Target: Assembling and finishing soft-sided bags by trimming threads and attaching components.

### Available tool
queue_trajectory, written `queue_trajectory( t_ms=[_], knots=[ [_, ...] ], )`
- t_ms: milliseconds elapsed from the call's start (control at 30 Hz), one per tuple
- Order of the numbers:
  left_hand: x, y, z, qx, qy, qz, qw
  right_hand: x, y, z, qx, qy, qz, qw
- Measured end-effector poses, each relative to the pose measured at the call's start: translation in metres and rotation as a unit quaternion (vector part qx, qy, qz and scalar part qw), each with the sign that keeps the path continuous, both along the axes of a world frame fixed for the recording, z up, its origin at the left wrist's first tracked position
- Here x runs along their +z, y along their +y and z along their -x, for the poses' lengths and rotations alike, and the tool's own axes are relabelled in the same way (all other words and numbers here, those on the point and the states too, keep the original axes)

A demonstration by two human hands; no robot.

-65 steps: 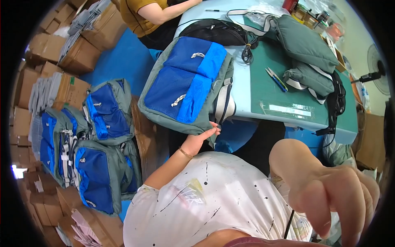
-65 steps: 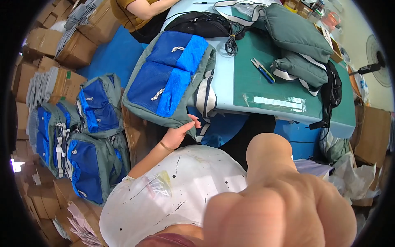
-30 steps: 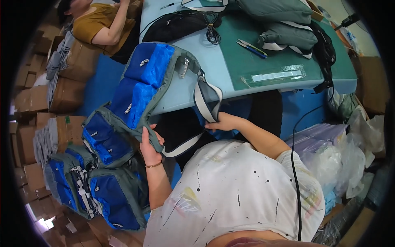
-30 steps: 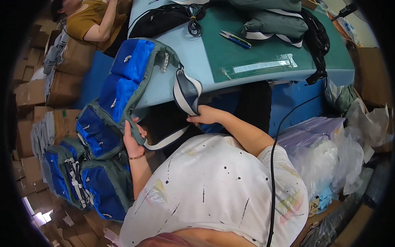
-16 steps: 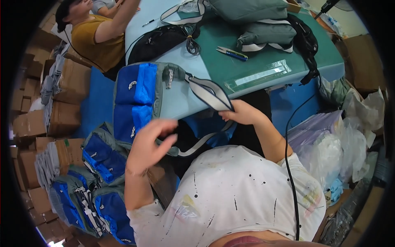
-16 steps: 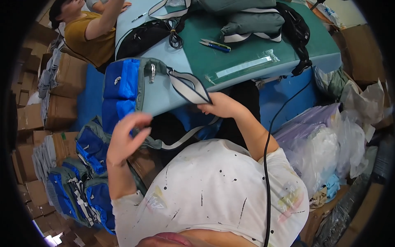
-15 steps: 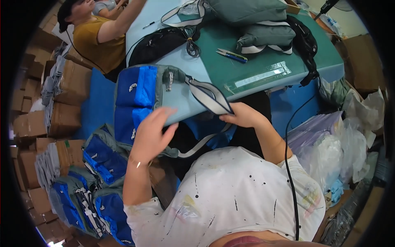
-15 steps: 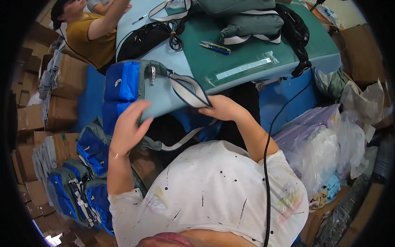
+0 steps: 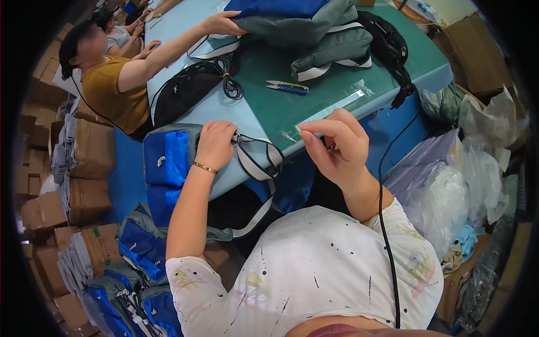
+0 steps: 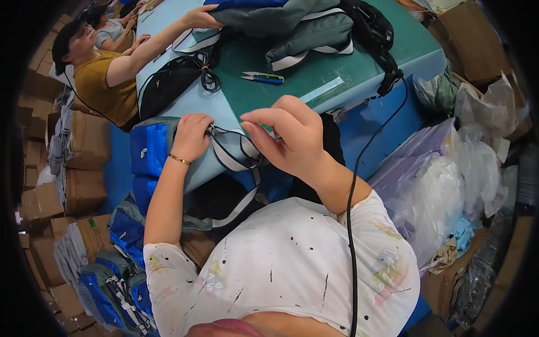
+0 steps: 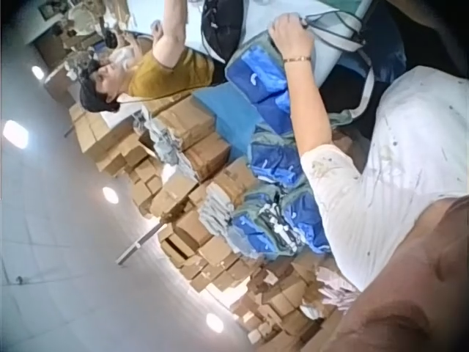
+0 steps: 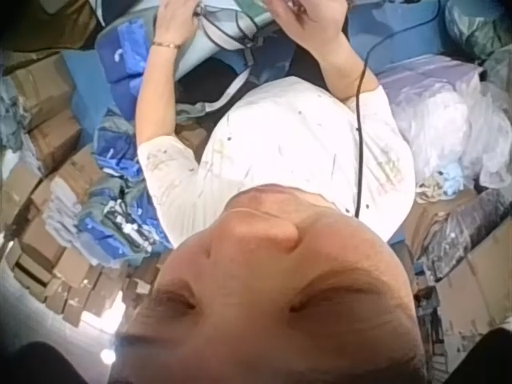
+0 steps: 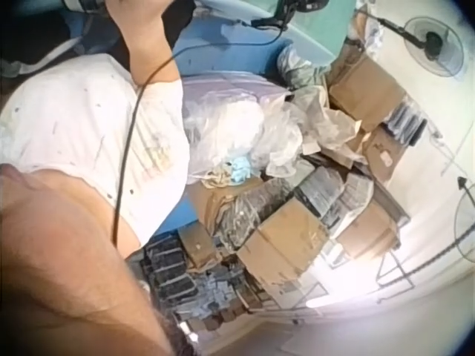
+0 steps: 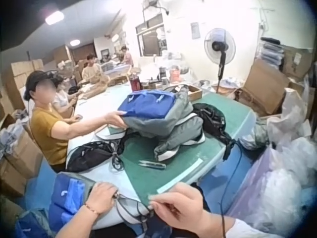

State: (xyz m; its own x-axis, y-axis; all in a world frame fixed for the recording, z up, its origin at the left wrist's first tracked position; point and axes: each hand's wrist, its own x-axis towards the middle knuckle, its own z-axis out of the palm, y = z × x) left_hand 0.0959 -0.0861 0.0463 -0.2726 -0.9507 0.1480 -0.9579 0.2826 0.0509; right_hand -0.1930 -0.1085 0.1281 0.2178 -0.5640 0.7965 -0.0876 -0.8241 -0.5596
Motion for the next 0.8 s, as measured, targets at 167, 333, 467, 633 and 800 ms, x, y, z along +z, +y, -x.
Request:
queue_trajectory(
  t_ms=[167,333,467,633,800],
  knots=[
    [0.008,0.004,-0.004,0.032,0.0,-0.02,0.999,0.001,-0.016,-0.021,-0.009,-0.057,0.08,0.995],
    [0.01,0.01,-0.008,0.018,-0.043,-0.005,0.999,-0.001,-0.02,-0.034,-0.017,-0.052,0.093,0.994],
    [0.024,0.024,-0.007,0.032,-0.054,0.039,0.997,0.002,-0.017,-0.036,-0.021,-0.039,0.101,0.994],
    [0.092,0.08,0.013,0.109,-0.059,0.047,0.991,0.008,-0.011,-0.034,-0.009,-0.052,0.105,0.993],
    [0.16,0.132,0.027,0.173,-0.056,0.039,0.983,0.013,-0.004,-0.035,0.053,-0.06,0.072,0.994]
  ],
)
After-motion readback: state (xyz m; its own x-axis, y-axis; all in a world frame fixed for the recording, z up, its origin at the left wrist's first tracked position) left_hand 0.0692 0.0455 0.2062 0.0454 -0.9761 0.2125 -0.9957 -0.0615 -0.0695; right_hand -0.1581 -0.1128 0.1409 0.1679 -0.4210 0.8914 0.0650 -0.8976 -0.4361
